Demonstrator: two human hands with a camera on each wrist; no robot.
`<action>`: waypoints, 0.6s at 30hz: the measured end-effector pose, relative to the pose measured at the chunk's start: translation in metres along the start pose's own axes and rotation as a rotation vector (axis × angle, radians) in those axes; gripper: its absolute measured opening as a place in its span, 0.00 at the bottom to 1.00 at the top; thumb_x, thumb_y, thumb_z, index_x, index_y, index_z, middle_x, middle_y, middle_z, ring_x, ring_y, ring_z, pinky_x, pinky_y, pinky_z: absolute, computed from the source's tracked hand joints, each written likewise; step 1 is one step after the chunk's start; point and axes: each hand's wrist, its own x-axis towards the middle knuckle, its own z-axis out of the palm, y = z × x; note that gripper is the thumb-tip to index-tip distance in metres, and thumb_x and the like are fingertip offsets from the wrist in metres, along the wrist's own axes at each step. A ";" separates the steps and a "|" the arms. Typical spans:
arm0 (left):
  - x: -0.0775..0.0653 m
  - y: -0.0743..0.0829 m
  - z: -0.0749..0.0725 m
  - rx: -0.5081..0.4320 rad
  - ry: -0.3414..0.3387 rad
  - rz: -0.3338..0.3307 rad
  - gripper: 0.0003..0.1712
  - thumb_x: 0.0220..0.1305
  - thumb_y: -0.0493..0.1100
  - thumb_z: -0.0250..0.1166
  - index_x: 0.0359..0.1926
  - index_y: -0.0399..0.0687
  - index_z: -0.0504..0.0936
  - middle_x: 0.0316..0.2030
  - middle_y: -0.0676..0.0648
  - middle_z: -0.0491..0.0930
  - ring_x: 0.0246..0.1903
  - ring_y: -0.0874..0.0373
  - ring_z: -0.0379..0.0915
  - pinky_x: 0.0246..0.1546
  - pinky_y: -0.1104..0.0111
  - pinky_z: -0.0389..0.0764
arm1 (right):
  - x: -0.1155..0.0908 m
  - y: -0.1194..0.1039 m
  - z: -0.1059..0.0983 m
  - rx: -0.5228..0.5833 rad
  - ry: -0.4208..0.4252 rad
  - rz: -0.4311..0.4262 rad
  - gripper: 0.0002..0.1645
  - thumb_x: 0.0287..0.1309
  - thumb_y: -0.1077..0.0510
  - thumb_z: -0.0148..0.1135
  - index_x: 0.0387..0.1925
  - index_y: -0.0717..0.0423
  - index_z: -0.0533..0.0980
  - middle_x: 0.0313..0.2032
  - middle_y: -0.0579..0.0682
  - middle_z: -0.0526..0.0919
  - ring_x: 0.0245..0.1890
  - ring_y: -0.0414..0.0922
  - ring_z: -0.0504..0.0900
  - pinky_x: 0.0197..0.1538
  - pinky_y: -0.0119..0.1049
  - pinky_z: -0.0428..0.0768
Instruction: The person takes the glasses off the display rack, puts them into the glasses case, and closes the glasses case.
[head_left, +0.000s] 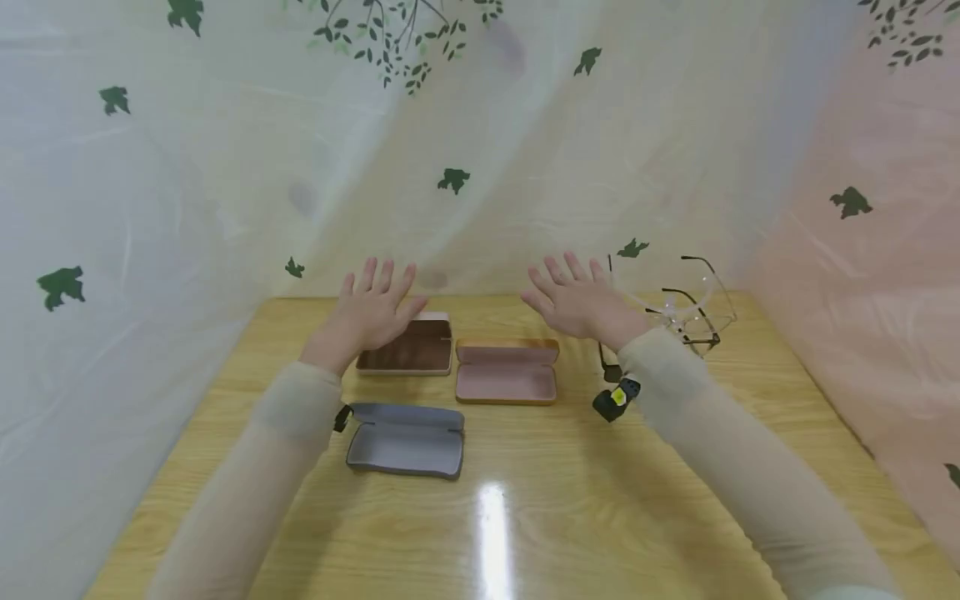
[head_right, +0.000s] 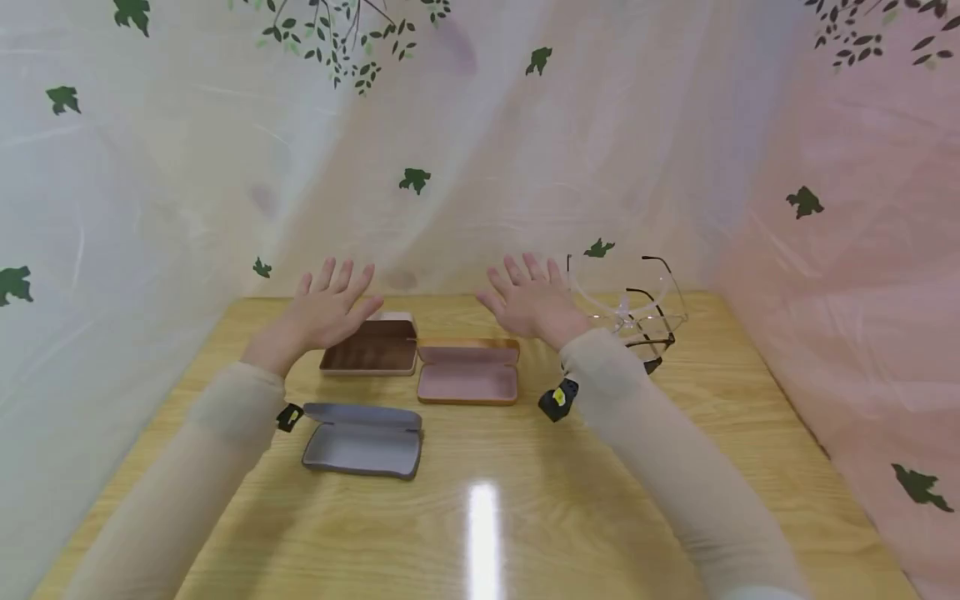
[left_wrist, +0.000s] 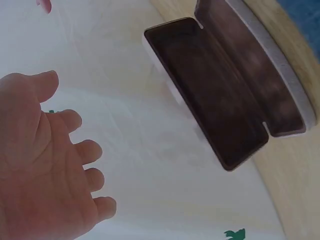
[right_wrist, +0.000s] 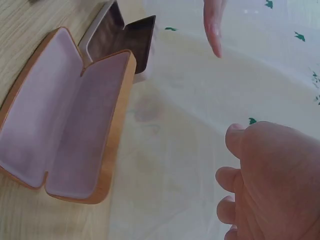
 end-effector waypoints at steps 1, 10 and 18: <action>0.001 0.001 -0.002 0.009 0.005 0.002 0.42 0.79 0.67 0.28 0.81 0.52 0.32 0.79 0.35 0.28 0.76 0.38 0.16 0.72 0.40 0.23 | 0.000 0.000 -0.002 -0.003 0.002 -0.004 0.43 0.76 0.29 0.20 0.81 0.44 0.37 0.80 0.54 0.33 0.78 0.57 0.26 0.74 0.62 0.27; 0.013 0.021 -0.024 0.073 0.138 0.065 0.47 0.75 0.74 0.28 0.82 0.53 0.36 0.79 0.37 0.29 0.77 0.41 0.16 0.73 0.41 0.27 | -0.009 0.003 -0.024 -0.037 0.050 -0.049 0.43 0.76 0.30 0.22 0.82 0.45 0.39 0.80 0.54 0.35 0.78 0.57 0.25 0.73 0.64 0.28; 0.019 0.059 -0.022 0.033 0.532 0.293 0.48 0.73 0.71 0.48 0.79 0.44 0.55 0.77 0.34 0.52 0.78 0.40 0.38 0.75 0.46 0.45 | -0.037 0.032 -0.036 0.027 0.198 -0.226 0.41 0.77 0.32 0.37 0.82 0.41 0.44 0.80 0.52 0.40 0.79 0.58 0.39 0.73 0.67 0.33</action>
